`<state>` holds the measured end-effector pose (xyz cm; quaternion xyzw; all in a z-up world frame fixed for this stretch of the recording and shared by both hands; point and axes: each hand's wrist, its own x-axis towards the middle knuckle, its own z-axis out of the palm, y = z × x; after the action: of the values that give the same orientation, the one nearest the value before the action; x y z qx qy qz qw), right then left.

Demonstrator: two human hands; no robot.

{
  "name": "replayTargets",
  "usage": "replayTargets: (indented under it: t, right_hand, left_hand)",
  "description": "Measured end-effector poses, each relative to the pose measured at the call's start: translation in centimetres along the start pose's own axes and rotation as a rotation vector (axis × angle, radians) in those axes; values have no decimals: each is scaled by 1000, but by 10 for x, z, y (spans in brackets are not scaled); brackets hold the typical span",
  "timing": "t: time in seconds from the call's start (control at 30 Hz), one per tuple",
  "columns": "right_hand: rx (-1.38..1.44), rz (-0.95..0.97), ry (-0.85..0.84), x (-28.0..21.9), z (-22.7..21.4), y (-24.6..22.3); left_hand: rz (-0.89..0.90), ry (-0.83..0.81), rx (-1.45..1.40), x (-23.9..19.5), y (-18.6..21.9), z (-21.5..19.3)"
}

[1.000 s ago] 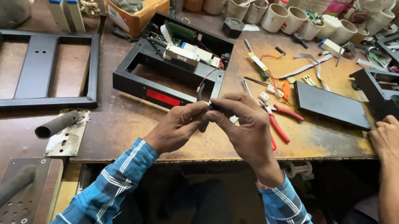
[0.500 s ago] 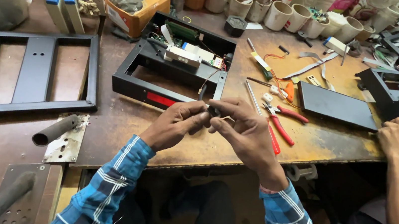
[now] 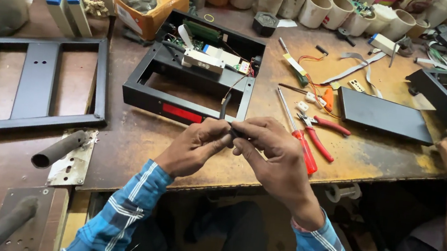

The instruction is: Assemble an electronic device by connecting internal components and crimping wires.

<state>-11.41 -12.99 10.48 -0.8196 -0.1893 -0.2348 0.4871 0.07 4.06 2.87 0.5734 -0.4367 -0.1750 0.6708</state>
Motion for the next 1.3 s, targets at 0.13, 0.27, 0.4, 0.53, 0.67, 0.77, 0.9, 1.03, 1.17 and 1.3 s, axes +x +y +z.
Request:
replayTargets:
  t: [0.13,0.27,0.4,0.53,0.67,0.77,0.9,1.03,1.17,1.3]
  right_hand:
    - [61,55,11,0,-3,1]
    - [249,163,-31,2,-3,3]
    - [82,104,-16,2,-1,0]
    - [1,19,-16,2,-1,-3]
    - [-143,-38,-18,10,-1,3]
    - [-78,-11,-19,13,15,1]
    - [-119,27,-16,18,13,0]
    - [-80,61,-18,19,13,-7]
    - [-255,-8,-20,18,9,-5]
    - [39,24,61,17,16,4]
  left_hand:
    - [68,13,18,-4,-9,3]
    - [115,133,171,-7,-16,3]
    - [204,164,272,-8,-5,7]
    - [60,144,375,-11,9,13]
    - [351,372,539,-5,32,23]
    - [351,507,693,-17,33,25]
    - [-15,561,121,-15,64,33]
    - [168,479,71,-15,47,28]
    - [98,402,15,-7,55,26]
    - [-1,436,-177,-3,53,31]
